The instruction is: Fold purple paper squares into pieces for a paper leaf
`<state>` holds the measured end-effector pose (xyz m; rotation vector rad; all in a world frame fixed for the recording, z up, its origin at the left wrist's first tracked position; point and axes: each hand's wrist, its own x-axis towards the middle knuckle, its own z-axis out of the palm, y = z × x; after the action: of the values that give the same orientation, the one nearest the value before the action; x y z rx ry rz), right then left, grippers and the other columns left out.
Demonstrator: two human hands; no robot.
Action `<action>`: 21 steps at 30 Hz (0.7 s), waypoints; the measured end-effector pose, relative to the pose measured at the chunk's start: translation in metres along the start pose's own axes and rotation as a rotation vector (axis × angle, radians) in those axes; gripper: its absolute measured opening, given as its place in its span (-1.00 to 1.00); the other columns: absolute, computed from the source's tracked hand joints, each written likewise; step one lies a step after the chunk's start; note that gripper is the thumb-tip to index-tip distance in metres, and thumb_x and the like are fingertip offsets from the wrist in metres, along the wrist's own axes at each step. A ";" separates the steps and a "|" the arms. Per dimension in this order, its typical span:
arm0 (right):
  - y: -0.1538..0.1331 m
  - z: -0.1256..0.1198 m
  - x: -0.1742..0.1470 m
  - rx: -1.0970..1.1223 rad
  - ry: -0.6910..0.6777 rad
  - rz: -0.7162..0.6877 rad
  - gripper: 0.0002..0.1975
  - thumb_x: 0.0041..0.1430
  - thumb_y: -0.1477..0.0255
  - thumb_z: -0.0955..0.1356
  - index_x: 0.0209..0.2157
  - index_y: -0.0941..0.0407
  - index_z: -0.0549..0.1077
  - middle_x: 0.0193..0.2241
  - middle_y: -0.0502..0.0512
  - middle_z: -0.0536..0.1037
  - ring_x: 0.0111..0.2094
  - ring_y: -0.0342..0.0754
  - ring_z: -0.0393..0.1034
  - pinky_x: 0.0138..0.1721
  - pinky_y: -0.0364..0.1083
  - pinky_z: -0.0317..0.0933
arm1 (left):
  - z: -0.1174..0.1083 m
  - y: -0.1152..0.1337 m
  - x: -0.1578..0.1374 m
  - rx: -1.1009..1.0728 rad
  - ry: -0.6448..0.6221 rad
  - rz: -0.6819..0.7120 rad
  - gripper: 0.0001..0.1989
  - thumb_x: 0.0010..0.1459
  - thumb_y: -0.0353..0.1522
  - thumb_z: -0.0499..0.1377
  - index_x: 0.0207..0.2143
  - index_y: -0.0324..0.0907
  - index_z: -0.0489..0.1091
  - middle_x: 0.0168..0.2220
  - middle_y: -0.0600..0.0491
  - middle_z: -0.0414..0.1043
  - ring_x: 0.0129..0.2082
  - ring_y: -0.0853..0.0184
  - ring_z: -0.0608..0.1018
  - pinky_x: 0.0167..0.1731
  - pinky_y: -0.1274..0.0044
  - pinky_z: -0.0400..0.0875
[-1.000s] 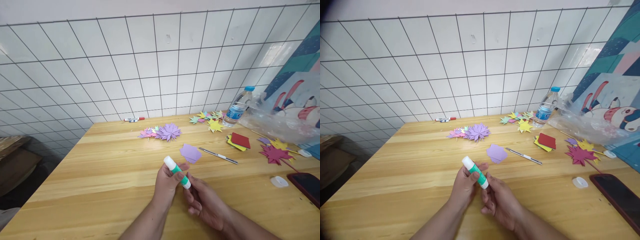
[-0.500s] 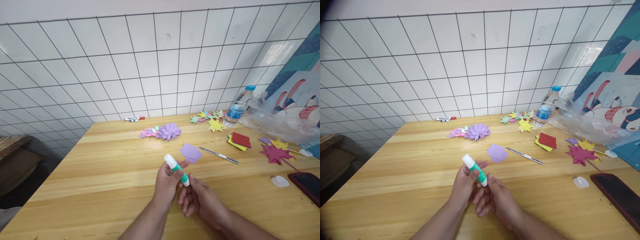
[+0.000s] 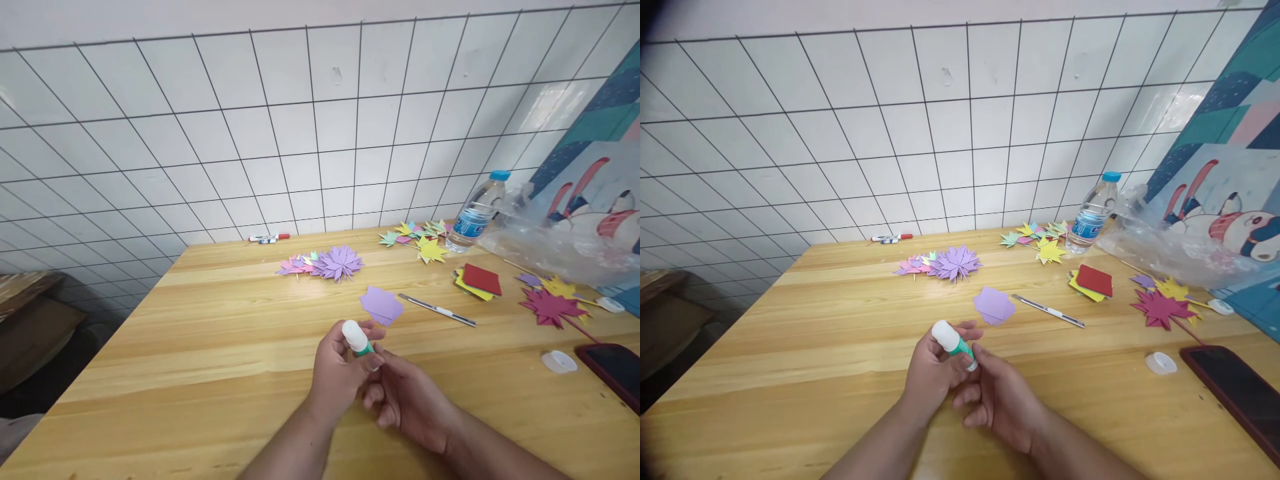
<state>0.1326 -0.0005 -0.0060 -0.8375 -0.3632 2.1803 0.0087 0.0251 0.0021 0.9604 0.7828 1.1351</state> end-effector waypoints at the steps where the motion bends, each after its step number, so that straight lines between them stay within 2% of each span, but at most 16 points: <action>1: 0.000 -0.001 0.000 0.019 0.009 -0.032 -0.73 0.14 0.25 0.29 -0.28 0.18 0.38 -0.53 -0.03 0.43 -0.59 -0.23 0.39 -0.65 -0.28 0.31 | 0.001 0.001 -0.001 0.034 -0.011 0.038 -0.68 -0.21 -0.40 0.37 -0.35 -0.22 0.37 -0.15 -0.12 0.50 -0.22 0.23 0.54 -0.33 0.52 0.42; 2: -0.001 -0.001 -0.001 0.035 0.021 -0.063 -0.77 0.10 0.30 0.33 -0.27 0.17 0.38 -0.56 -0.07 0.39 -0.61 -0.25 0.36 -0.64 -0.28 0.31 | 0.001 0.002 -0.001 0.060 -0.023 0.079 -0.70 -0.22 -0.43 0.37 -0.37 -0.22 0.38 -0.17 -0.11 0.51 -0.09 0.19 0.49 -0.16 0.46 0.38; 4: -0.002 -0.001 -0.002 0.050 0.047 -0.097 -0.77 0.05 0.34 0.38 -0.26 0.15 0.37 -0.60 -0.13 0.33 -0.66 -0.29 0.27 -0.64 -0.29 0.30 | 0.002 0.003 -0.002 0.076 -0.054 0.141 -0.73 -0.21 -0.46 0.36 -0.41 -0.20 0.38 -0.23 -0.11 0.53 0.03 0.17 0.39 -0.01 0.38 0.26; 10: 0.001 0.002 -0.002 -0.010 0.129 -0.017 -0.74 0.01 0.23 0.38 -0.45 0.13 0.33 -0.74 -0.21 0.19 -0.79 -0.35 -0.05 -0.75 -0.26 0.24 | 0.005 0.002 -0.006 0.094 -0.123 0.184 -0.68 -0.28 -0.55 0.36 -0.40 -0.15 0.43 -0.26 -0.09 0.55 0.05 0.14 0.38 0.09 0.28 0.11; 15: 0.006 -0.003 0.001 -0.076 0.097 -0.010 -0.71 -0.02 0.23 0.36 -0.58 0.14 0.30 -0.84 -0.21 0.08 -0.80 -0.30 -0.07 -0.81 -0.26 0.16 | 0.006 0.000 -0.008 0.196 -0.225 0.213 -0.63 -0.34 -0.59 0.36 -0.40 -0.12 0.48 -0.25 -0.09 0.55 0.05 0.11 0.38 0.10 0.24 0.08; 19: 0.007 -0.005 0.002 -0.089 0.099 -0.026 -0.74 0.00 0.23 0.34 -0.54 0.15 0.34 -0.85 -0.21 0.11 -0.82 -0.31 -0.11 -0.82 -0.27 0.14 | 0.005 0.001 -0.009 0.183 -0.241 0.218 -0.64 -0.34 -0.55 0.38 -0.39 -0.12 0.48 -0.24 -0.10 0.54 0.06 0.09 0.37 0.12 0.21 0.02; 21: 0.007 -0.006 0.002 -0.099 0.117 -0.031 -0.74 0.02 0.24 0.32 -0.54 0.15 0.34 -0.86 -0.18 0.14 -0.83 -0.30 -0.06 -0.82 -0.27 0.13 | 0.005 0.002 -0.009 0.171 -0.249 0.232 -0.66 -0.31 -0.53 0.37 -0.39 -0.13 0.47 -0.24 -0.10 0.54 0.06 0.10 0.36 0.13 0.21 -0.01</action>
<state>0.1313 -0.0035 -0.0146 -1.0030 -0.4251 2.0873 0.0099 0.0160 0.0057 1.3350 0.5833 1.1310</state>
